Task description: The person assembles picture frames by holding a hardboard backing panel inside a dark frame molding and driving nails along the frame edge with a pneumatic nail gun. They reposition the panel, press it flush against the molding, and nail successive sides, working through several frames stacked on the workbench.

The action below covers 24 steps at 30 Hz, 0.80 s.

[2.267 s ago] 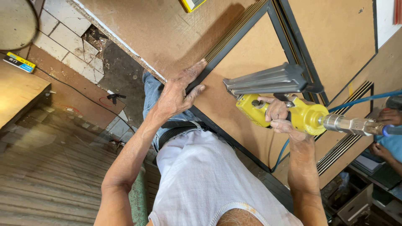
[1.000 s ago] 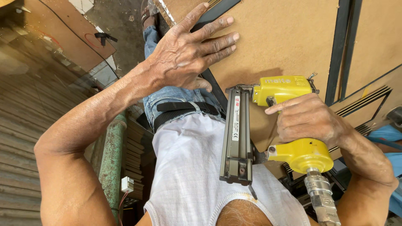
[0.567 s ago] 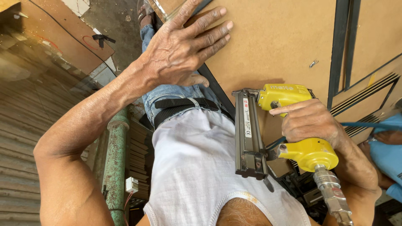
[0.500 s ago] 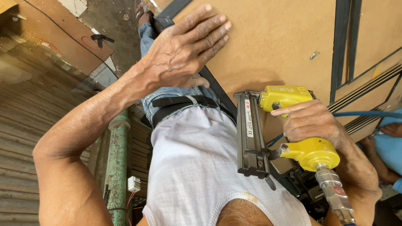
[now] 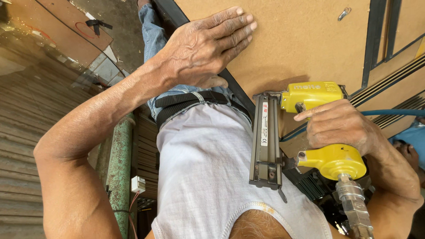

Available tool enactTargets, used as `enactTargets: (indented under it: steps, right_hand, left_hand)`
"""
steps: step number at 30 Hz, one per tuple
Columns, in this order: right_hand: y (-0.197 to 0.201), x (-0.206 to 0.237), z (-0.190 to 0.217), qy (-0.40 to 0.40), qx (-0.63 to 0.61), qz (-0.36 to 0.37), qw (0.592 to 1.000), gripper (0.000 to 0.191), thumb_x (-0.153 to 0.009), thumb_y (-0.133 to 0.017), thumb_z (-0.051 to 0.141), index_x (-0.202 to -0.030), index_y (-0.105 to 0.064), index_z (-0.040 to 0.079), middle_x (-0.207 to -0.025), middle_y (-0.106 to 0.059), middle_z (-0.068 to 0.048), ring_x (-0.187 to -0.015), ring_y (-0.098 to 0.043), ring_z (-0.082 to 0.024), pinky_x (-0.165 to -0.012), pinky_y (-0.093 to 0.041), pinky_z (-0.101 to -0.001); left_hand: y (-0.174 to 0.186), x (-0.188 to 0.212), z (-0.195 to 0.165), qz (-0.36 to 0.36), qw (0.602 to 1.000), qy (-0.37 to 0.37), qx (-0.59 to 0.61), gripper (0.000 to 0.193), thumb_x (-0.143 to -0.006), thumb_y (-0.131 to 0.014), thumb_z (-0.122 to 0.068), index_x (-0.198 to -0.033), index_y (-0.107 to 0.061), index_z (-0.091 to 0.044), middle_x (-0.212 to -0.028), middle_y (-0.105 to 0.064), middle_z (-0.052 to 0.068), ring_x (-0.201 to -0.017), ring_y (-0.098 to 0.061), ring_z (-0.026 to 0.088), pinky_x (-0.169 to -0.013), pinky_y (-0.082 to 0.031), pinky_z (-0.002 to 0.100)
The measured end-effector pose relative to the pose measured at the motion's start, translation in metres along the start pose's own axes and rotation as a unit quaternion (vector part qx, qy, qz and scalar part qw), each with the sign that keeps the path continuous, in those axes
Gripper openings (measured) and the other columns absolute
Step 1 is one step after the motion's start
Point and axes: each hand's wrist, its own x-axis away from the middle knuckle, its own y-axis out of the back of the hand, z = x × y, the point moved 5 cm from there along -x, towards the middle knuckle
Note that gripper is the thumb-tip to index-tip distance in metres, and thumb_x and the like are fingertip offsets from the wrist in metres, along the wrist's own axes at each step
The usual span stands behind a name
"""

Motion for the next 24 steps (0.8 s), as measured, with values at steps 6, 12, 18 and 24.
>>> enactTargets:
  steps: [6, 12, 18, 24]
  right_hand:
    - [-0.002, 0.003, -0.011, 0.003, -0.007, 0.021, 1.0, 0.024, -0.084, -0.073, 0.027, -0.071, -0.069, 0.008, -0.065, -0.065, -0.002, -0.059, -0.068, -0.015, -0.085, -0.062, -0.0495]
    - [-0.009, 0.026, 0.006, -0.017, -0.042, -0.003, 0.999, 0.028, -0.085, -0.075, 0.033, -0.072, -0.065, 0.01, -0.066, -0.062, 0.001, -0.06, -0.065, -0.013, -0.094, -0.06, -0.0517]
    - [-0.041, 0.091, -0.001, -0.02, -0.016, -0.041, 0.999, 0.027, -0.08, -0.079, 0.031, -0.072, -0.064, 0.01, -0.068, -0.063, 0.0, -0.061, -0.066, -0.014, -0.095, -0.061, -0.0496]
    - [-0.072, 0.141, -0.014, -0.013, -0.022, -0.028, 0.999, 0.028, -0.076, -0.084, 0.031, -0.073, -0.066, 0.009, -0.067, -0.064, 0.0, -0.06, -0.067, -0.015, -0.093, -0.06, -0.0487]
  left_hand:
    - [-0.002, 0.003, -0.002, 0.01, 0.999, 0.001, -0.031, 0.121, -0.063, -0.073, -0.073, -0.154, -0.049, 0.003, -0.163, -0.044, 0.015, -0.152, -0.035, 0.026, -0.129, -0.02, 0.038]
    - [-0.004, -0.005, -0.012, 0.012, 1.0, -0.007, -0.003, 0.123, -0.062, -0.074, -0.075, -0.151, -0.05, 0.006, -0.16, -0.044, 0.018, -0.151, -0.036, 0.028, -0.128, -0.022, 0.04]
    - [-0.031, -0.021, -0.064, 0.027, 0.997, -0.065, -0.03, 0.113, -0.067, -0.075, -0.068, -0.151, -0.052, 0.004, -0.161, -0.046, 0.016, -0.151, -0.037, 0.028, -0.129, -0.023, 0.04]
    - [-0.056, -0.027, -0.097, 0.008, 0.996, -0.073, 0.041, 0.106, -0.072, -0.079, -0.063, -0.15, -0.055, 0.006, -0.16, -0.048, 0.019, -0.151, -0.04, 0.031, -0.129, -0.027, 0.042]
